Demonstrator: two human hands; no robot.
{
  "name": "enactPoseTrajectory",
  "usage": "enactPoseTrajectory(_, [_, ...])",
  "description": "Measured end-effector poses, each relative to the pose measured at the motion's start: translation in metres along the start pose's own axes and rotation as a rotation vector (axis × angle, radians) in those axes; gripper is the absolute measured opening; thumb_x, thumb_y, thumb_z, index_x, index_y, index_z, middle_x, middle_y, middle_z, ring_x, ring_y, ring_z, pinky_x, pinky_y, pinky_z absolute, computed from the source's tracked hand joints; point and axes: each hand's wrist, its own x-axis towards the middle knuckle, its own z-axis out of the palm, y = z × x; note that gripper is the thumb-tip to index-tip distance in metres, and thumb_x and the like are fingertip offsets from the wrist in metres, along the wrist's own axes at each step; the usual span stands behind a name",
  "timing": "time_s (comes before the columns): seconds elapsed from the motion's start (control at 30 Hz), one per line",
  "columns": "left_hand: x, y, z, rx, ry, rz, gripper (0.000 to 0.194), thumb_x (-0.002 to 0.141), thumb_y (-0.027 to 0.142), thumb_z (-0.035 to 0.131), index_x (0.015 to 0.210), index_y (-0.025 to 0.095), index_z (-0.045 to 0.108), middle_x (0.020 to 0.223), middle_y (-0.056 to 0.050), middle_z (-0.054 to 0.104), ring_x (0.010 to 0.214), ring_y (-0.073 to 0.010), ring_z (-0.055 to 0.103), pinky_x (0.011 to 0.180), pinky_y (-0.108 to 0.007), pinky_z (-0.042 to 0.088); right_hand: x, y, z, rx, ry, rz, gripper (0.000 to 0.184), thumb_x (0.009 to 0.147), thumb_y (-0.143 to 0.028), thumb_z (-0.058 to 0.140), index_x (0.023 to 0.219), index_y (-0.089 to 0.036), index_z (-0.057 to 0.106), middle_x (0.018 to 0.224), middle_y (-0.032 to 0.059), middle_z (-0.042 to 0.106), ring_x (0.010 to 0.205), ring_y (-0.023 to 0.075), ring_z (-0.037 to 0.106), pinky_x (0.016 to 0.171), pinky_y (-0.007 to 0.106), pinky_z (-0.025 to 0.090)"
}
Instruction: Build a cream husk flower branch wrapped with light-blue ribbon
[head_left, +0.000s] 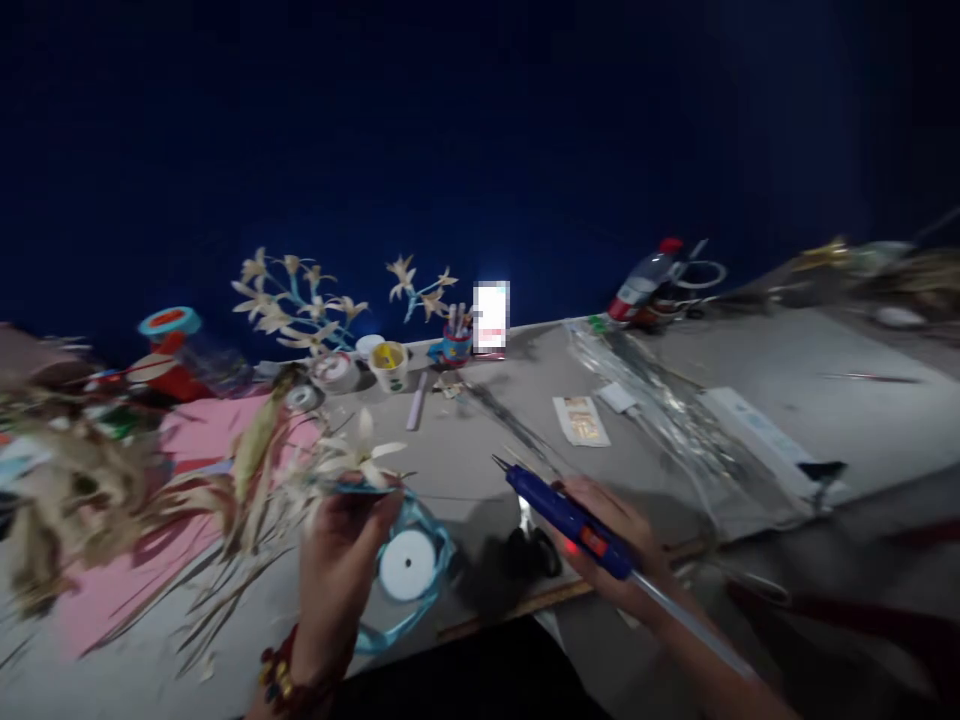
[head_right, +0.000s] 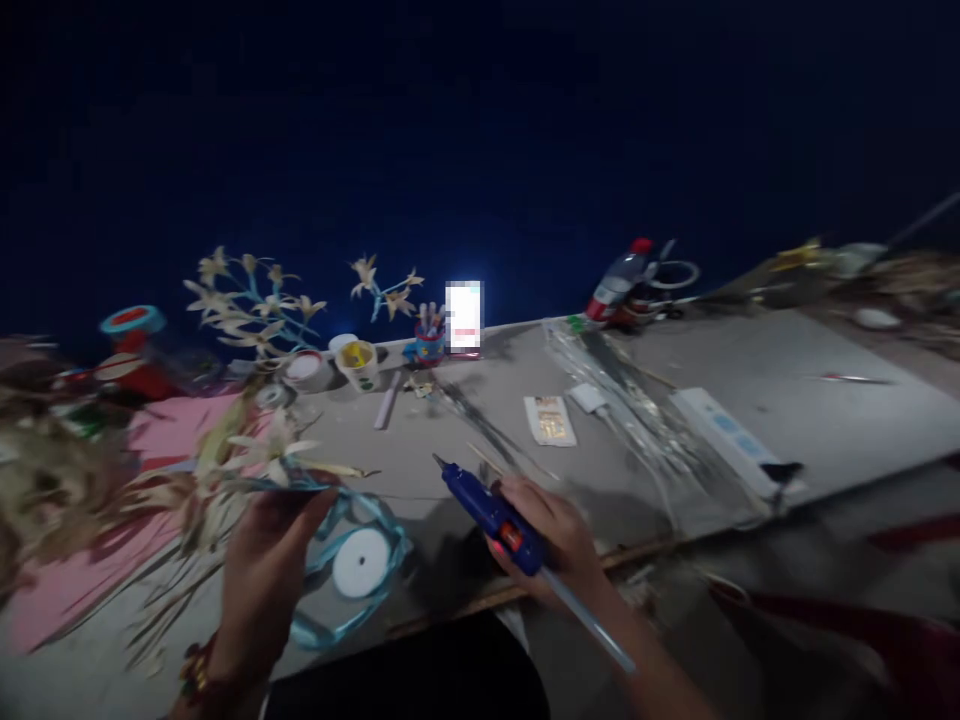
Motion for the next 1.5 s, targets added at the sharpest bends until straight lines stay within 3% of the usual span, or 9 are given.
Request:
enactPoseTrajectory(0.17, [0.002,-0.008,-0.005,0.075,-0.053,-0.081,0.03,0.068,0.036,0.086,0.089,0.017,0.075,0.087,-0.006,0.08,0.08,-0.0205,0.075,0.07,-0.025,0.06,-0.023,0.065,-0.021,-0.452,-0.216,0.209,0.03,0.081,-0.013,0.056,0.11,-0.017,0.062,0.112,0.0126,0.073,0.094,0.0242,0.073,0.076,0.03,0.058])
enactPoseTrajectory(0.3, [0.0,-0.012,-0.005,0.032,-0.067,-0.146,0.032,0.066,0.034,0.088,0.091,0.017,0.075,0.089,-0.007,0.081,0.079,-0.0212,0.075,0.069,-0.025,0.06,-0.037,0.116,-0.028,-0.509,-0.272,0.252,0.029,0.075,-0.006,0.057,0.102,-0.015,0.065,0.099,0.0115,0.073,0.082,0.0232,0.071,0.071,0.029,0.055])
enactPoseTrajectory(0.6, [-0.002,-0.007,0.009,-0.12,-0.2,-0.077,0.029,0.066,0.035,0.087,0.082,0.014,0.074,0.076,-0.006,0.076,0.066,-0.0177,0.068,0.059,-0.024,0.054,-0.029,0.18,-0.03,-0.279,-0.372,0.061,0.035,0.081,-0.017,0.063,0.116,-0.016,0.063,0.112,0.0144,0.073,0.097,0.028,0.073,0.081,0.035,0.058])
enactPoseTrajectory(0.73, [-0.002,-0.004,0.011,-0.163,-0.183,-0.054,0.026,0.069,0.034,0.085,0.082,0.015,0.073,0.075,-0.005,0.072,0.067,-0.016,0.065,0.062,-0.024,0.052,-0.017,0.19,-0.04,-0.203,-0.399,-0.131,0.029,0.093,-0.033,0.062,0.118,-0.019,0.065,0.109,0.0138,0.075,0.091,0.0256,0.076,0.073,0.026,0.058])
enactPoseTrajectory(0.83, [-0.002,-0.004,0.012,-0.21,-0.166,-0.068,0.026,0.069,0.033,0.085,0.082,0.015,0.073,0.078,-0.006,0.073,0.073,-0.0177,0.067,0.068,-0.026,0.053,-0.002,0.154,-0.047,-0.338,-0.25,-0.237,0.023,0.093,-0.035,0.062,0.108,-0.019,0.068,0.1,0.0141,0.077,0.085,0.0272,0.077,0.069,0.027,0.059])
enactPoseTrajectory(1.0, [-0.001,-0.008,0.017,-0.234,-0.137,-0.084,0.022,0.072,0.03,0.084,0.085,0.015,0.073,0.081,-0.004,0.074,0.078,-0.0162,0.067,0.075,-0.025,0.052,0.014,0.02,-0.028,-0.255,0.25,-0.233,0.007,0.088,-0.02,0.067,0.093,-0.024,0.065,0.082,0.0049,0.074,0.072,0.0223,0.073,0.069,0.036,0.061])
enactPoseTrajectory(1.13, [-0.002,-0.009,0.022,-0.24,-0.119,-0.072,0.02,0.073,0.029,0.083,0.085,0.016,0.073,0.081,-0.003,0.074,0.08,-0.0159,0.068,0.078,-0.025,0.052,0.032,-0.064,0.008,-0.086,0.262,-0.4,0.027,0.081,-0.008,0.073,0.098,-0.03,0.071,0.083,-0.0028,0.076,0.08,0.0173,0.071,0.081,0.033,0.063])
enactPoseTrajectory(1.3, [-0.008,-0.006,0.025,-0.216,-0.105,-0.02,0.017,0.076,0.029,0.08,0.085,0.016,0.073,0.082,-0.004,0.075,0.081,-0.0176,0.069,0.08,-0.027,0.053,0.065,-0.092,0.043,-0.129,0.306,-0.297,0.02,0.09,-0.016,0.066,0.105,-0.026,0.073,0.09,0.002,0.075,0.091,0.0186,0.064,0.095,0.033,0.054])
enactPoseTrajectory(1.5, [-0.013,-0.005,0.026,-0.256,-0.125,-0.026,0.019,0.076,0.029,0.081,0.086,0.016,0.071,0.084,-0.005,0.075,0.083,-0.0193,0.07,0.082,-0.03,0.055,0.072,-0.096,0.054,-0.13,0.316,-0.299,0.017,0.09,-0.016,0.065,0.098,-0.027,0.074,0.089,0.0033,0.072,0.094,0.0201,0.061,0.093,0.034,0.05])
